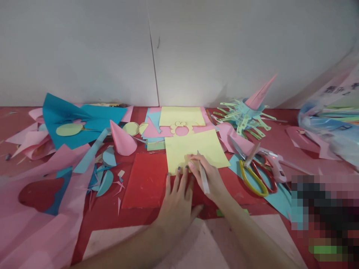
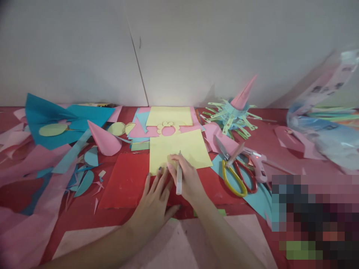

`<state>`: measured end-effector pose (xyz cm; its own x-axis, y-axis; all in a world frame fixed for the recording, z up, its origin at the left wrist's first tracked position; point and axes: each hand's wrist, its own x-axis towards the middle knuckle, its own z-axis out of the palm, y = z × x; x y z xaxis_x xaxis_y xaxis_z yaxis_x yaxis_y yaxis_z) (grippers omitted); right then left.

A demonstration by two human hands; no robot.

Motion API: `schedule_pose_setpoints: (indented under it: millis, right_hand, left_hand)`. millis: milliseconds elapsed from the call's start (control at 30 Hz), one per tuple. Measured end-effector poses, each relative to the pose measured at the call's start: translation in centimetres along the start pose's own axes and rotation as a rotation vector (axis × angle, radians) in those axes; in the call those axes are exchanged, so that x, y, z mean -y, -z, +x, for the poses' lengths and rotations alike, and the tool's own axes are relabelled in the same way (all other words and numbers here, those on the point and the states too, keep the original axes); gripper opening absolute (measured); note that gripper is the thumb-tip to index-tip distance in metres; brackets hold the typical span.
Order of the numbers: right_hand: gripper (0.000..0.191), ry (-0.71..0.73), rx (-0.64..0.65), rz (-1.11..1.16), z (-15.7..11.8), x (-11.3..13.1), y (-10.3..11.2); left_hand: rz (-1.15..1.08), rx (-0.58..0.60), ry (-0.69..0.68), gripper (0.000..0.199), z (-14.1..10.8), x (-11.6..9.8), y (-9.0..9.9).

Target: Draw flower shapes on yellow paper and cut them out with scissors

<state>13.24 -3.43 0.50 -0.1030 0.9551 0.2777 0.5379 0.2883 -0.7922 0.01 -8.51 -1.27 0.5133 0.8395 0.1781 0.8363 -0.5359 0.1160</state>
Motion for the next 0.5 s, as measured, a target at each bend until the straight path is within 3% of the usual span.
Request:
schedule_pose_setpoints:
  millis: [500]
  right_hand:
    - [0.027, 0.034, 0.021, -0.143, -0.64, -0.39, -0.75]
  left_hand:
    - [-0.03, -0.003, -0.016, 0.068, 0.08, 0.14, 0.29]
